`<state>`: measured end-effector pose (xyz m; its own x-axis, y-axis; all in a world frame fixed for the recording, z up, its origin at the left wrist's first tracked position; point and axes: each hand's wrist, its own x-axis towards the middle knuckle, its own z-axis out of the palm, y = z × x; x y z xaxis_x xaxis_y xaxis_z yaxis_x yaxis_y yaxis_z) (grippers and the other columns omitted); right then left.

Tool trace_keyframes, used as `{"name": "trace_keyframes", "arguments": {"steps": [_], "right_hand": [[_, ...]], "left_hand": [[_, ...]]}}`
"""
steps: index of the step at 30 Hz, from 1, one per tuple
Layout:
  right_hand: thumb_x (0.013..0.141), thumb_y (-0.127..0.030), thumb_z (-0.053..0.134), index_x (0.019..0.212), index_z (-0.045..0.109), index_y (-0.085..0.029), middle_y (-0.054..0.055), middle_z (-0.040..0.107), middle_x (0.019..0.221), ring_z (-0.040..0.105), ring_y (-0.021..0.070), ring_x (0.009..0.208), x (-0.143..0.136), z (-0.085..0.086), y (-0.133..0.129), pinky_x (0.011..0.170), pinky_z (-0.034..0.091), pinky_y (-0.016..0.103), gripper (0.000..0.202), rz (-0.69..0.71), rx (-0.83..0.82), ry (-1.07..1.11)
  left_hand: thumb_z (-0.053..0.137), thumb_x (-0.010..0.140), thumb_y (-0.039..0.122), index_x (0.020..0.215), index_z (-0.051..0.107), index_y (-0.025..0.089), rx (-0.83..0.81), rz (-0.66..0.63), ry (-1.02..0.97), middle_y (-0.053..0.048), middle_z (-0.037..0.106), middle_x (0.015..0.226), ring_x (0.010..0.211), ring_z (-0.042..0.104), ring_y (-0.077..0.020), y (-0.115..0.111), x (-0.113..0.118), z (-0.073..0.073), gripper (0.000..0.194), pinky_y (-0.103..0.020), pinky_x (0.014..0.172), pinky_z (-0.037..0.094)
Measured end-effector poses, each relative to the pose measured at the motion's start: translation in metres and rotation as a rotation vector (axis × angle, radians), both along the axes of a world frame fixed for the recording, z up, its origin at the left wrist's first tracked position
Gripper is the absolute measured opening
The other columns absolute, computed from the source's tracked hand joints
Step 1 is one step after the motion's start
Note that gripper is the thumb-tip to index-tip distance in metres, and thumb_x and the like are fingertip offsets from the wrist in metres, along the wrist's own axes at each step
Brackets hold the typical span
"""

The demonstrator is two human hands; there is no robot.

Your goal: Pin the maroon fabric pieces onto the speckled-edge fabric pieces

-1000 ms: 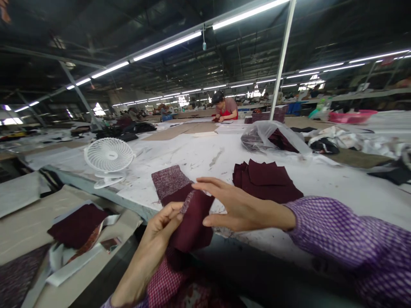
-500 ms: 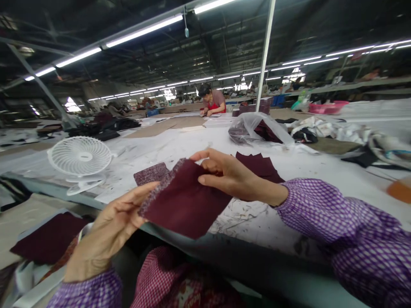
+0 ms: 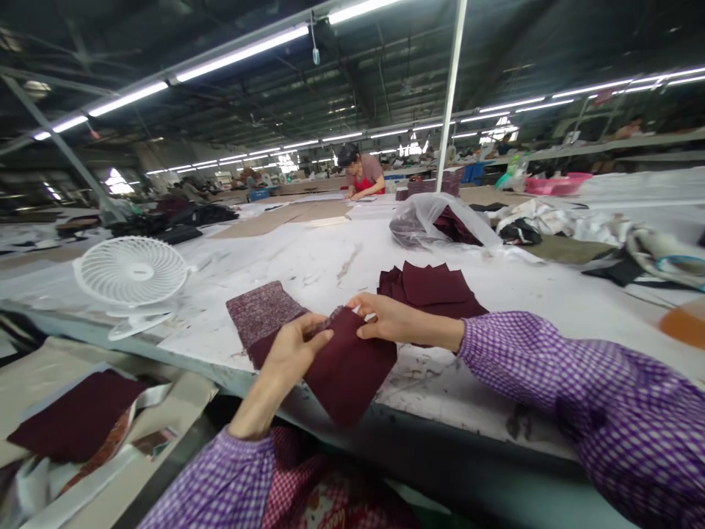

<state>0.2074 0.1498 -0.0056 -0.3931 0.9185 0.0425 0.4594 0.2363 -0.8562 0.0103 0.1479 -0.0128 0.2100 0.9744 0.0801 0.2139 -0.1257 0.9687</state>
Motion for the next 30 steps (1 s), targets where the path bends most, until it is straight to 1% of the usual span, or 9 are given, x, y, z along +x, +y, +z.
{"name": "trace_keyframes", "arguments": {"steps": [2,4,7,9,11,13,19,27,30], "right_hand": [[0.073,-0.008,0.060,0.120,0.046,-0.012,0.007,0.062,0.099,0.058,0.0106,0.067,0.009,-0.008,0.006,0.058,0.047,0.022,0.049,0.034,0.009,-0.192],[0.075,-0.013,0.062,0.119,0.050,-0.011,0.008,0.065,0.096,0.060,0.0134,0.071,0.019,-0.009,0.012,0.064,0.047,0.025,0.045,0.064,0.127,-0.399],[0.080,-0.013,0.058,0.106,0.062,-0.011,0.010,0.067,0.095,0.061,0.0167,0.083,0.027,-0.004,0.025,0.076,0.045,0.028,0.026,0.087,0.410,-0.589],[0.082,-0.010,0.055,0.099,0.066,-0.010,0.010,0.067,0.094,0.060,0.0153,0.082,0.029,-0.002,0.036,0.077,0.043,0.027,0.020,0.199,0.508,-0.613],[0.083,-0.008,0.054,0.097,0.067,-0.010,0.009,0.067,0.089,0.059,0.0129,0.076,0.028,-0.002,0.046,0.074,0.043,0.024,0.019,0.323,0.531,-0.595],[0.083,-0.007,0.053,0.094,0.068,-0.009,0.007,0.066,0.083,0.058,0.0116,0.072,0.027,-0.005,0.053,0.072,0.042,0.023,0.019,0.370,0.534,-0.573],[0.082,-0.004,0.051,0.089,0.068,-0.008,0.007,0.065,0.083,0.056,0.0111,0.073,0.025,-0.008,0.052,0.071,0.041,0.022,0.018,0.399,0.547,-0.538],[0.080,-0.007,0.054,0.085,0.066,-0.010,0.005,0.064,0.079,0.054,0.0108,0.069,0.021,-0.010,0.054,0.068,0.039,0.022,0.013,0.406,0.545,-0.582],[0.081,-0.007,0.053,0.085,0.065,-0.010,0.005,0.063,0.080,0.054,0.0118,0.071,0.020,-0.012,0.053,0.069,0.039,0.023,0.013,0.404,0.589,-0.625]], "left_hand": [[0.066,0.071,0.021,0.091,0.070,0.018,0.148,0.029,0.214,-0.005,0.071,0.084,0.078,0.064,-0.0209,0.004,0.010,-0.020,0.020,-0.031,0.073,0.049],[0.057,0.077,0.015,0.099,0.069,0.019,0.306,0.052,0.459,-0.006,0.070,0.095,0.091,0.063,-0.0222,0.005,0.016,-0.031,0.025,-0.034,0.084,0.046],[0.048,0.084,0.016,0.111,0.065,0.018,0.422,0.051,0.709,-0.008,0.066,0.100,0.096,0.060,-0.0225,0.003,0.022,-0.036,0.031,-0.033,0.085,0.044],[0.045,0.089,0.023,0.112,0.065,0.019,0.431,0.052,0.791,-0.007,0.064,0.095,0.092,0.060,-0.0220,0.003,0.024,-0.035,0.031,-0.031,0.080,0.044],[0.044,0.090,0.025,0.110,0.067,0.022,0.431,0.062,0.834,-0.006,0.064,0.091,0.090,0.060,-0.0207,0.003,0.026,-0.035,0.030,-0.029,0.075,0.043],[0.045,0.090,0.024,0.108,0.068,0.025,0.439,0.074,0.855,-0.004,0.064,0.088,0.087,0.060,-0.0192,0.003,0.026,-0.036,0.029,-0.027,0.071,0.042],[0.046,0.090,0.022,0.105,0.070,0.027,0.504,0.093,0.881,-0.003,0.062,0.084,0.081,0.058,-0.0168,0.001,0.025,-0.041,0.029,-0.025,0.066,0.038],[0.046,0.090,0.023,0.104,0.070,0.026,0.484,0.093,0.856,-0.002,0.062,0.085,0.083,0.058,-0.0166,0.001,0.025,-0.040,0.028,-0.026,0.066,0.038],[0.046,0.090,0.023,0.105,0.070,0.026,0.493,0.088,0.860,-0.002,0.062,0.085,0.083,0.058,-0.0166,0.001,0.025,-0.040,0.028,-0.025,0.068,0.038]]}}
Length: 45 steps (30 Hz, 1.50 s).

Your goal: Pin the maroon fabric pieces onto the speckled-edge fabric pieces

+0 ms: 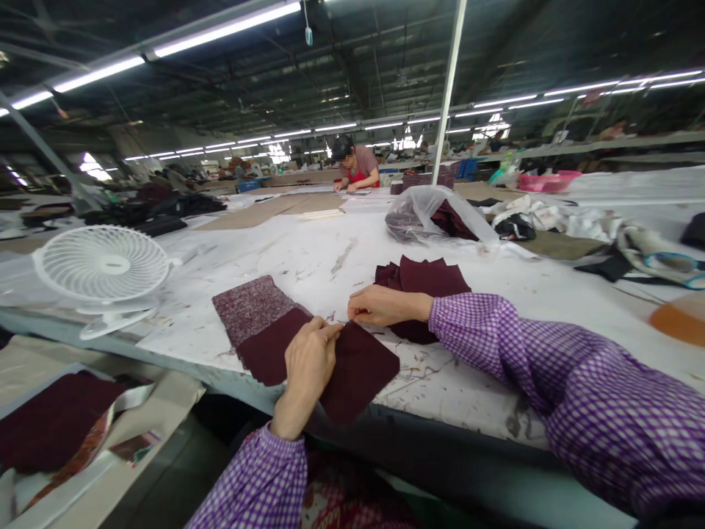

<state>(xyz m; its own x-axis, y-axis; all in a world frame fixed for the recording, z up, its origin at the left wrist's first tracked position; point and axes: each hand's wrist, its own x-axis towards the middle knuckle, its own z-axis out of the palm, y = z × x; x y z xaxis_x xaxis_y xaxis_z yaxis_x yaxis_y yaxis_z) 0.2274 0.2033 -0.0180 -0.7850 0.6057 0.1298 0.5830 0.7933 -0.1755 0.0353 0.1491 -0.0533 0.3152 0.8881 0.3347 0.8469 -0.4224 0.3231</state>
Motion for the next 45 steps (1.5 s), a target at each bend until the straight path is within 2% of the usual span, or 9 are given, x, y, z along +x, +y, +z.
{"name": "trace_keyframes", "arguments": {"steps": [9,13,16,19,23,29,35,40,45], "right_hand": [[0.094,-0.016,0.038,0.093,0.058,-0.014,0.007,0.056,0.090,0.049,0.0137,0.074,0.003,-0.015,-0.009,0.058,0.034,0.025,0.020,0.075,0.400,-0.288],[0.095,-0.016,0.038,0.098,0.059,-0.014,0.009,0.057,0.093,0.049,0.0163,0.082,0.011,-0.018,-0.010,0.065,0.040,0.028,0.021,0.134,0.487,-0.342],[0.093,-0.015,0.043,0.101,0.061,-0.013,0.009,0.060,0.096,0.052,0.0184,0.089,0.016,-0.015,-0.012,0.076,0.043,0.032,0.020,0.055,0.465,-0.283],[0.089,-0.006,0.043,0.109,0.060,-0.013,0.010,0.060,0.109,0.054,0.0183,0.099,0.014,-0.010,-0.020,0.086,0.044,0.033,0.027,-0.003,0.385,-0.126],[0.085,-0.003,0.043,0.115,0.058,-0.013,0.011,0.060,0.113,0.059,0.0156,0.095,0.004,-0.012,-0.034,0.080,0.048,0.028,0.034,-0.016,0.193,-0.017],[0.086,-0.003,0.040,0.113,0.061,-0.011,0.010,0.062,0.113,0.060,0.0158,0.096,0.004,-0.016,-0.032,0.085,0.049,0.027,0.036,0.021,0.095,0.056],[0.082,0.000,0.038,0.111,0.063,-0.013,0.009,0.062,0.110,0.060,0.0159,0.093,0.004,-0.015,-0.030,0.085,0.048,0.027,0.040,0.064,0.118,-0.001],[0.086,-0.002,0.036,0.122,0.057,-0.015,0.012,0.059,0.111,0.057,0.0175,0.099,0.000,-0.010,-0.035,0.086,0.047,0.029,0.044,0.064,0.142,-0.096],[0.084,0.000,0.038,0.131,0.051,-0.022,0.011,0.056,0.102,0.056,0.0177,0.087,-0.008,-0.001,-0.041,0.073,0.046,0.029,0.053,0.065,0.208,-0.273]], "left_hand": [[0.041,0.092,0.023,0.107,0.069,0.031,0.052,-0.025,0.104,-0.003,0.060,0.085,0.082,0.054,-0.0168,0.000,0.001,-0.003,0.032,-0.026,0.068,0.038],[0.039,0.093,0.023,0.103,0.070,0.032,0.064,-0.045,0.173,-0.003,0.059,0.087,0.083,0.052,-0.0178,0.001,0.002,-0.004,0.034,-0.028,0.071,0.037],[0.039,0.093,0.023,0.101,0.070,0.032,0.049,-0.040,0.153,-0.003,0.059,0.088,0.084,0.052,-0.0173,0.002,0.003,-0.004,0.034,-0.028,0.072,0.037],[0.038,0.093,0.022,0.102,0.070,0.031,0.034,-0.034,0.132,-0.003,0.060,0.089,0.086,0.053,-0.0172,0.001,0.005,-0.002,0.034,-0.027,0.073,0.038],[0.040,0.093,0.023,0.105,0.070,0.030,0.014,-0.027,0.106,-0.004,0.061,0.088,0.087,0.055,-0.0179,-0.001,0.004,0.003,0.033,-0.028,0.071,0.038],[0.051,0.088,0.020,0.094,0.073,0.027,-0.014,-0.115,-0.159,-0.001,0.063,0.082,0.081,0.057,-0.0151,-0.001,-0.027,-0.004,0.024,-0.026,0.069,0.041],[0.051,0.089,0.021,0.087,0.073,0.021,0.152,-0.163,-0.258,-0.002,0.059,0.075,0.073,0.053,-0.0144,-0.006,-0.052,-0.020,0.022,-0.026,0.065,0.042],[0.050,0.090,0.023,0.089,0.072,0.021,0.159,-0.178,-0.217,-0.002,0.058,0.076,0.074,0.053,-0.0142,-0.007,-0.052,-0.018,0.022,-0.025,0.065,0.043],[0.051,0.090,0.024,0.090,0.072,0.021,0.127,-0.171,-0.204,-0.002,0.058,0.078,0.076,0.052,-0.0147,-0.006,-0.054,-0.018,0.021,-0.026,0.068,0.043]]}}
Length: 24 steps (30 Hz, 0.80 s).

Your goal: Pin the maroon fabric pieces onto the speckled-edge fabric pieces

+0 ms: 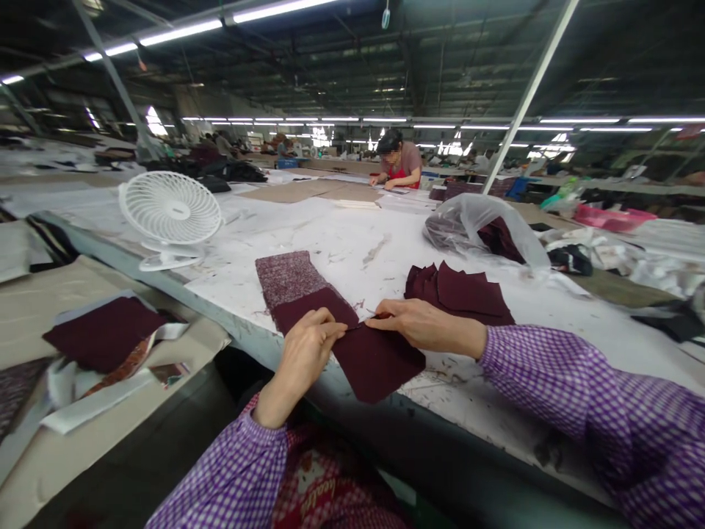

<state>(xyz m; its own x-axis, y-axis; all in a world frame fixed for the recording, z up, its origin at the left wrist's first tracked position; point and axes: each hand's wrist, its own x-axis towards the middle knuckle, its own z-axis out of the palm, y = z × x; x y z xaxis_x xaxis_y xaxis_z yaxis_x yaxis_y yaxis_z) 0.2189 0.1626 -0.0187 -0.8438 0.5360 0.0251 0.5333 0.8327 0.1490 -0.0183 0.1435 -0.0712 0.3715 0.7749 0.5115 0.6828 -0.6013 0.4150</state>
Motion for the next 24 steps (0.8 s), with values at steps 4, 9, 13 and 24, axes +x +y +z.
{"name": "trace_keyframes", "arguments": {"steps": [4,9,13,24], "right_hand": [[0.083,-0.001,0.040,0.137,0.045,-0.026,0.010,0.054,0.096,0.051,0.0133,0.070,-0.010,0.008,-0.005,0.061,0.040,0.025,0.060,-0.033,0.055,-0.147],[0.083,-0.004,0.042,0.138,0.043,-0.028,0.010,0.055,0.096,0.047,0.0110,0.063,-0.023,0.024,-0.005,0.057,0.032,0.025,0.060,-0.040,0.034,-0.257],[0.084,-0.006,0.041,0.139,0.041,-0.033,0.011,0.057,0.098,0.048,0.0122,0.062,-0.034,0.034,-0.001,0.056,0.028,0.027,0.061,-0.049,0.003,-0.339],[0.084,-0.005,0.040,0.143,0.032,-0.036,0.011,0.062,0.100,0.051,0.0132,0.061,-0.048,0.040,-0.003,0.056,0.025,0.027,0.067,-0.042,0.035,-0.432]], "left_hand": [[0.052,0.089,0.024,0.092,0.072,0.022,-0.018,-0.006,-0.002,-0.002,0.058,0.078,0.077,0.052,-0.0145,0.001,-0.001,-0.001,0.020,-0.026,0.069,0.043],[0.046,0.093,0.026,0.093,0.072,0.022,0.026,-0.055,0.029,-0.003,0.059,0.080,0.077,0.052,-0.0150,0.002,-0.002,0.000,0.026,-0.027,0.070,0.043],[0.047,0.092,0.025,0.090,0.072,0.022,-0.018,-0.097,-0.015,-0.004,0.061,0.084,0.081,0.054,-0.0157,0.002,-0.013,0.002,0.025,-0.028,0.072,0.043],[0.059,0.081,0.018,0.088,0.067,0.018,-0.218,-0.026,-0.310,-0.002,0.060,0.081,0.076,0.057,-0.0146,-0.003,-0.021,0.006,0.011,-0.027,0.070,0.044]]}}
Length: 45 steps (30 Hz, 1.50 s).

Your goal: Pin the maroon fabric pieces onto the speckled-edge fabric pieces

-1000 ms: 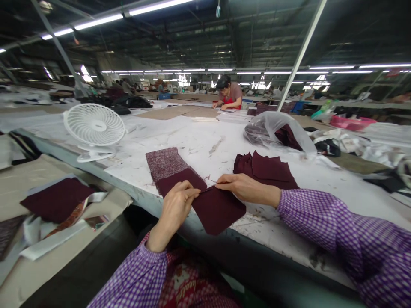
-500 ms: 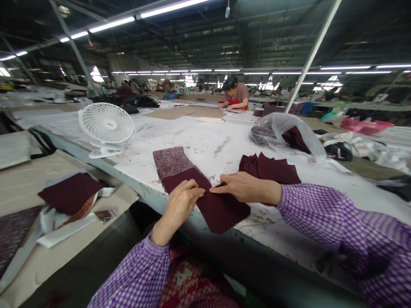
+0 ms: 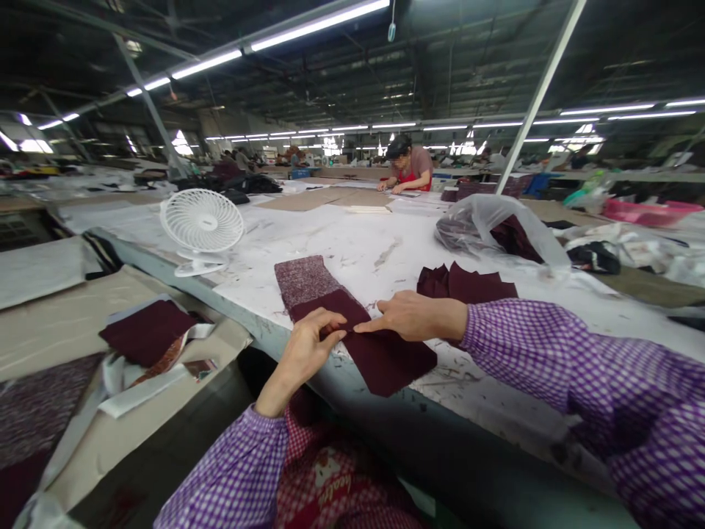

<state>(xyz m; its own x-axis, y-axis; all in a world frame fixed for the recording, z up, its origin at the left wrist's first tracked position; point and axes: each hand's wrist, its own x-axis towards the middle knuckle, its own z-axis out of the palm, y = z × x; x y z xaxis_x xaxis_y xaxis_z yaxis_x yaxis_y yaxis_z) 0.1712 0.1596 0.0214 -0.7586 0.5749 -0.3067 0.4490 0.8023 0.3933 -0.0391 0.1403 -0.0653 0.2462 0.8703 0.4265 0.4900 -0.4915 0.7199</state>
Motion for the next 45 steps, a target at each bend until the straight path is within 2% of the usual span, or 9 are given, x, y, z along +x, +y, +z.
{"name": "trace_keyframes", "arguments": {"steps": [4,11,18,22,27,33,35,39,45], "right_hand": [[0.084,-0.003,0.040,0.143,0.032,-0.035,0.010,0.064,0.094,0.051,0.0128,0.061,-0.005,0.003,0.000,0.054,0.025,0.026,0.067,0.034,0.016,-0.031],[0.092,-0.008,0.036,0.142,0.034,-0.034,0.008,0.065,0.081,0.052,0.0127,0.059,-0.009,-0.005,0.001,0.054,0.027,0.025,0.057,0.115,0.032,0.040],[0.082,-0.035,0.063,0.112,0.062,-0.020,0.005,0.066,0.085,0.058,0.0199,0.084,0.012,-0.023,0.015,0.076,0.040,0.032,0.033,-0.183,-0.186,0.434],[0.082,-0.029,0.062,0.086,0.063,-0.016,0.004,0.065,0.091,0.056,0.0165,0.089,0.047,0.006,0.011,0.082,0.041,0.030,0.014,-0.140,-0.397,0.704],[0.082,-0.037,0.058,0.098,0.057,-0.016,0.004,0.064,0.098,0.059,0.0161,0.086,0.126,0.057,0.008,0.077,0.046,0.030,0.026,-0.430,-0.477,1.105],[0.078,-0.038,0.060,0.107,0.059,-0.014,0.010,0.064,0.107,0.061,0.0205,0.095,0.204,0.032,0.038,0.083,0.048,0.032,0.038,-0.713,-0.385,1.075],[0.074,-0.033,0.064,0.116,0.058,-0.013,0.013,0.062,0.114,0.060,0.0243,0.102,0.210,0.020,0.048,0.086,0.047,0.035,0.046,-0.797,-0.204,0.940],[0.080,-0.025,0.059,0.116,0.061,-0.014,0.014,0.062,0.116,0.058,0.0276,0.105,0.176,0.018,0.052,0.090,0.045,0.040,0.037,-0.681,0.224,0.831],[0.090,-0.036,0.051,0.115,0.060,-0.016,0.010,0.064,0.110,0.060,0.0193,0.096,0.054,0.008,0.023,0.085,0.046,0.032,0.033,-0.090,-0.106,0.844]], "left_hand": [[0.053,0.083,0.014,0.075,0.066,0.018,0.052,-0.014,0.120,-0.003,0.060,0.081,0.081,0.056,-0.0161,-0.001,0.003,0.002,0.016,-0.028,0.074,0.042],[0.050,0.086,0.021,0.090,0.062,0.018,-0.030,0.019,-0.019,-0.002,0.061,0.086,0.078,0.057,-0.0142,0.001,-0.006,-0.002,0.013,-0.028,0.074,0.045],[0.070,0.073,0.039,0.094,0.062,0.019,-0.017,-0.072,0.091,-0.006,0.060,0.104,0.096,0.056,-0.0206,0.002,-0.011,-0.004,0.030,-0.034,0.084,0.046],[0.070,0.072,0.042,0.099,0.068,0.023,-0.084,-0.145,0.134,-0.008,0.059,0.116,0.108,0.054,-0.0237,0.009,-0.025,-0.007,0.033,-0.039,0.095,0.043],[0.068,0.074,0.042,0.104,0.070,0.030,-0.058,-0.186,0.266,-0.005,0.062,0.118,0.116,0.050,-0.0256,0.013,-0.039,0.000,0.032,-0.044,0.103,0.038],[0.057,0.082,0.036,0.089,0.074,0.030,-0.121,-0.265,0.230,-0.004,0.066,0.110,0.100,0.060,-0.0216,0.016,-0.045,0.007,0.020,-0.036,0.089,0.048],[0.053,0.083,0.034,0.084,0.072,0.025,-0.096,-0.227,0.202,-0.005,0.067,0.105,0.095,0.062,-0.0206,0.016,-0.043,0.007,0.021,-0.034,0.085,0.048],[0.043,0.086,0.029,0.083,0.062,0.020,-0.033,-0.038,0.164,-0.005,0.066,0.087,0.081,0.061,-0.0186,0.012,-0.033,0.005,0.021,-0.032,0.076,0.046],[0.037,0.086,0.029,0.080,0.050,0.020,-0.003,0.215,0.091,0.001,0.055,0.064,0.060,0.053,-0.0155,0.014,-0.023,0.002,0.017,-0.028,0.059,0.040]]}}
